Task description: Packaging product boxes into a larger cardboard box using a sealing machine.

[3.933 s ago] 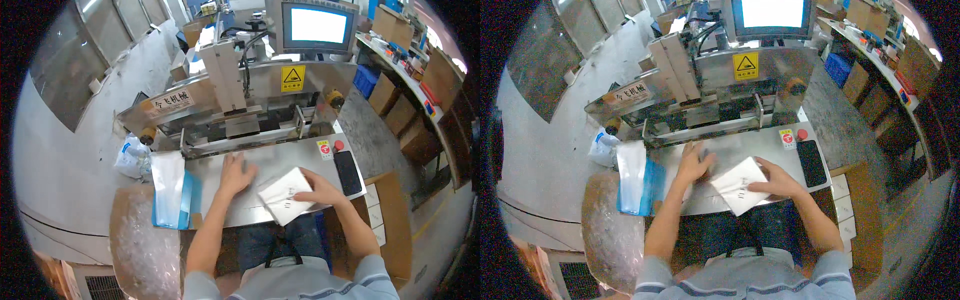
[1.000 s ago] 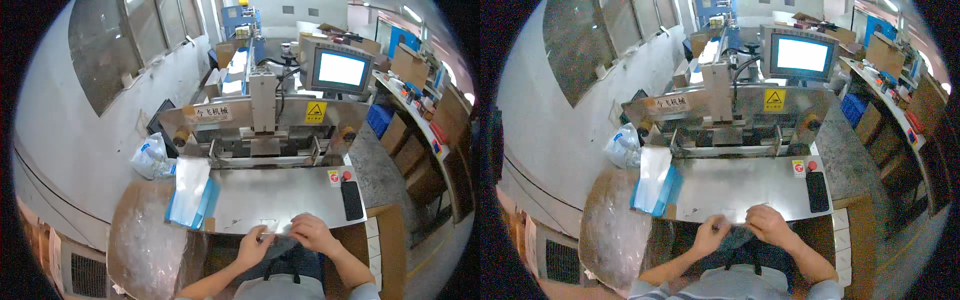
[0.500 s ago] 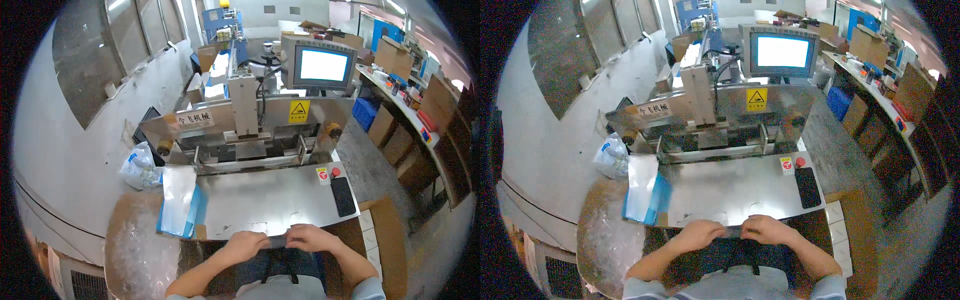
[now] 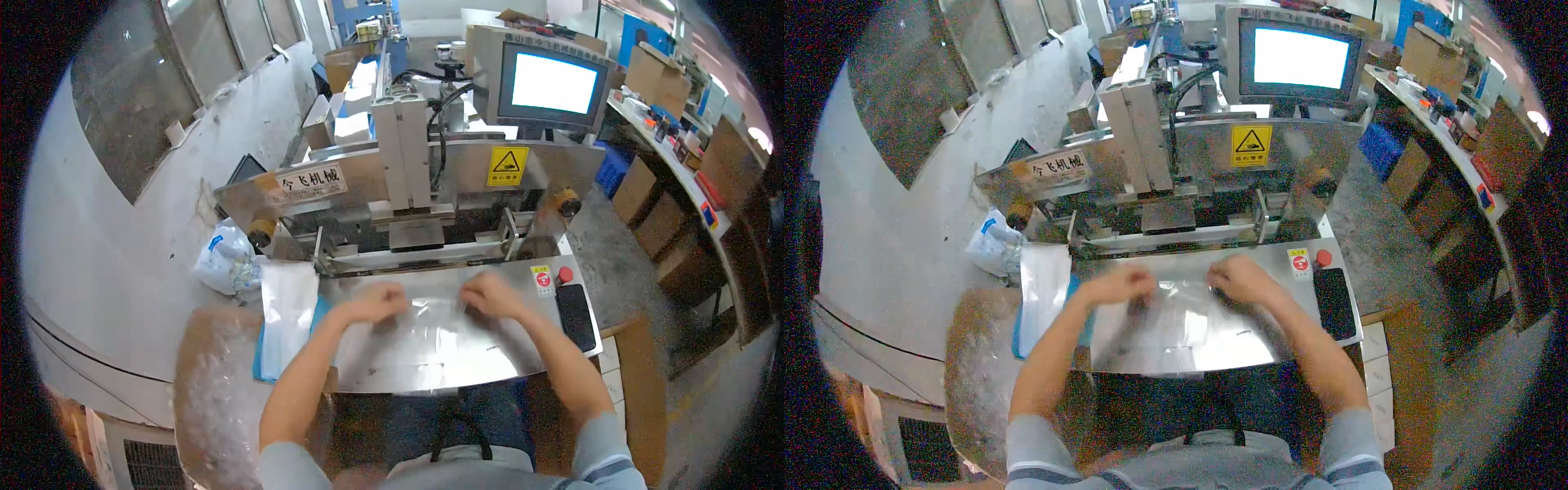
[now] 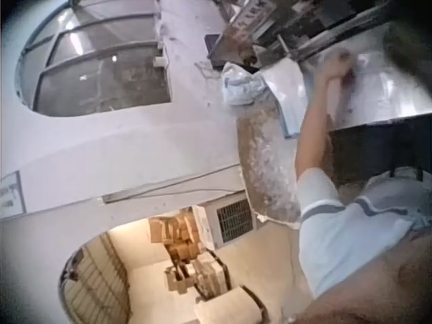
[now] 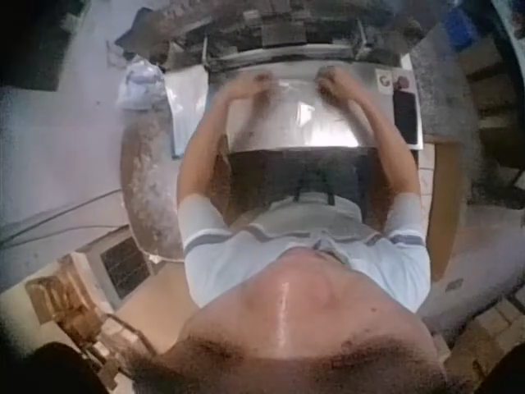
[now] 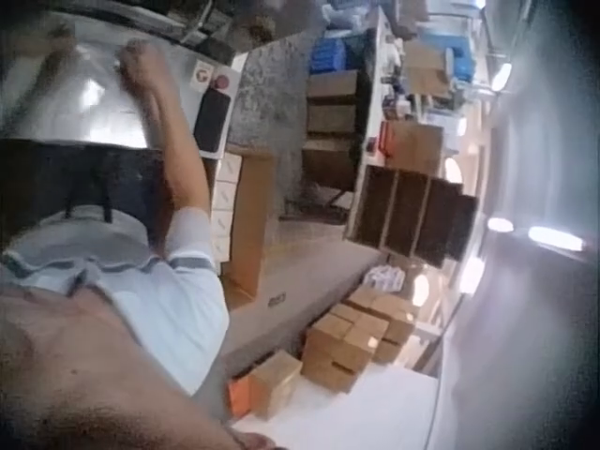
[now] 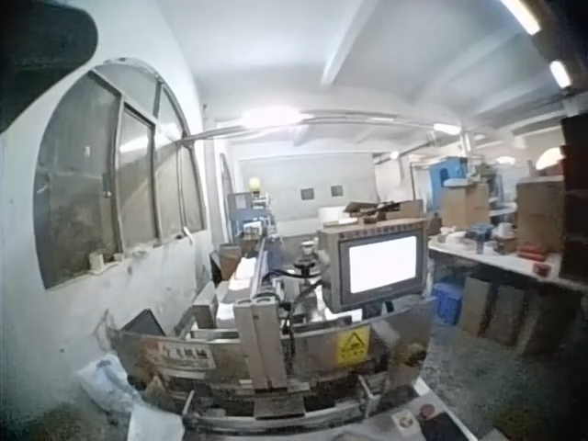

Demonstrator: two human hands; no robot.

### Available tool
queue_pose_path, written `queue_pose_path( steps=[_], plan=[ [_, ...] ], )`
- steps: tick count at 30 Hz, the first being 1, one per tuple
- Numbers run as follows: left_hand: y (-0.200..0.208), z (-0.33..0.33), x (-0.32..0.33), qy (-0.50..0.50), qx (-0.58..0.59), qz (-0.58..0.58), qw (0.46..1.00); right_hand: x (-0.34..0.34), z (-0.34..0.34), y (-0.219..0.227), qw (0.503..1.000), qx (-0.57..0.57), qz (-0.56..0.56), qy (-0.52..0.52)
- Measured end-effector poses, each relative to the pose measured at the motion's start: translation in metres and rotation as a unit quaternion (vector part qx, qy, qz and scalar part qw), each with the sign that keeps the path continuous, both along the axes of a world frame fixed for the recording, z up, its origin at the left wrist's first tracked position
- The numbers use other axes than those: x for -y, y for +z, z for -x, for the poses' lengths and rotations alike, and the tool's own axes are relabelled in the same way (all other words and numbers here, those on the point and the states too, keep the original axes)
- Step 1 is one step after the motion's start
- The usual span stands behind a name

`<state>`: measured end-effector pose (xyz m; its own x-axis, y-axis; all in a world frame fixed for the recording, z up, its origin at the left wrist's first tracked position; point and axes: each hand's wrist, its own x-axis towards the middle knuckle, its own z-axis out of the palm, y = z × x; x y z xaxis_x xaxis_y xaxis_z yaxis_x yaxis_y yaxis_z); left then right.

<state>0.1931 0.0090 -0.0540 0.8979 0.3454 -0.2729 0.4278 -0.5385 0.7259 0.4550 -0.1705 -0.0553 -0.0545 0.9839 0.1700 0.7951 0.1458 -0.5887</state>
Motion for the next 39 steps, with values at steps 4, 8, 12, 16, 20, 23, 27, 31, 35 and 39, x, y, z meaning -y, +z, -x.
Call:
queue_pose_path(
  steps=[4,8,12,16,20,23,27,31,35,39],
  plan=[
    [0.021,-0.046,-0.062,0.109,-0.024,0.053,0.992,-0.072,-0.035,-0.007,0.997,0.018,0.041,-0.066],
    [0.017,-0.096,-0.095,0.134,0.054,0.064,0.987,-0.112,-0.082,-0.015,0.992,0.045,0.024,-0.112],
    [-0.053,-0.061,-0.146,0.092,0.343,0.09,0.93,-0.138,-0.018,0.008,0.987,0.14,-0.004,-0.081],
    [-0.042,-0.101,-0.066,0.249,0.197,-0.354,0.879,-0.103,0.015,-0.015,0.946,0.276,-0.145,-0.09],
    [-0.026,-0.052,0.071,0.215,0.151,-0.366,0.893,-0.097,0.022,-0.011,0.958,0.267,-0.043,-0.1],
    [-0.04,-0.003,0.159,0.187,0.098,-0.355,0.911,-0.098,0.033,-0.003,0.961,0.265,-0.024,-0.08],
    [-0.05,0.009,0.185,0.223,0.15,-0.387,0.882,-0.096,0.037,-0.001,0.966,0.246,-0.017,-0.082],
    [-0.052,0.008,0.187,0.238,0.163,-0.396,0.871,-0.095,0.036,0.0,0.965,0.247,-0.013,-0.091],
    [-0.052,0.007,0.191,0.234,0.159,-0.393,0.875,-0.096,0.03,0.0,0.966,0.242,-0.02,-0.083],
    [-0.054,0.01,0.19,0.243,0.15,-0.388,0.876,-0.102,0.031,0.018,0.967,0.235,-0.037,-0.089]
  ],
)
